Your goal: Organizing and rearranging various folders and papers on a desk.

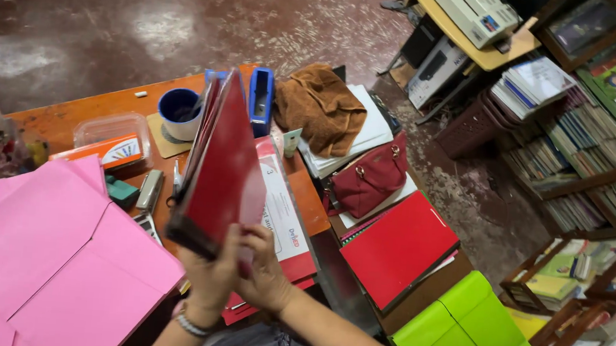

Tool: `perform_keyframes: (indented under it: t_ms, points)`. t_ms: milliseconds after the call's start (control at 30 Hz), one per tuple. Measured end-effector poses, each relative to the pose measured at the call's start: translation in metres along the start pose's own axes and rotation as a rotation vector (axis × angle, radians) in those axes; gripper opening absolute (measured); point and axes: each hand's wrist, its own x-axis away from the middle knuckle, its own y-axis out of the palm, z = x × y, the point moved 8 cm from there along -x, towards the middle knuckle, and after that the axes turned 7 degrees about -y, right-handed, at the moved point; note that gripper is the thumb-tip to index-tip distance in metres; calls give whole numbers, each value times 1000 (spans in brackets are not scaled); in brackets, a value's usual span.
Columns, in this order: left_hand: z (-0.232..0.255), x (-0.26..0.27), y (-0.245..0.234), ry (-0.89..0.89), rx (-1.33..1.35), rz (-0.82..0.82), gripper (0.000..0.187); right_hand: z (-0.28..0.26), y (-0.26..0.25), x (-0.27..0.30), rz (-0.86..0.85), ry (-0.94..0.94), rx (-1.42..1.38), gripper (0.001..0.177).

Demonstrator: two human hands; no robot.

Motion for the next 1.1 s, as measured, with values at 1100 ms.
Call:
perform_keyframes:
  t_ms: [1100]
  points:
    - [-123,-62,-27,-153,106,-292,71,118,-73,-87,-194,306,-281,125]
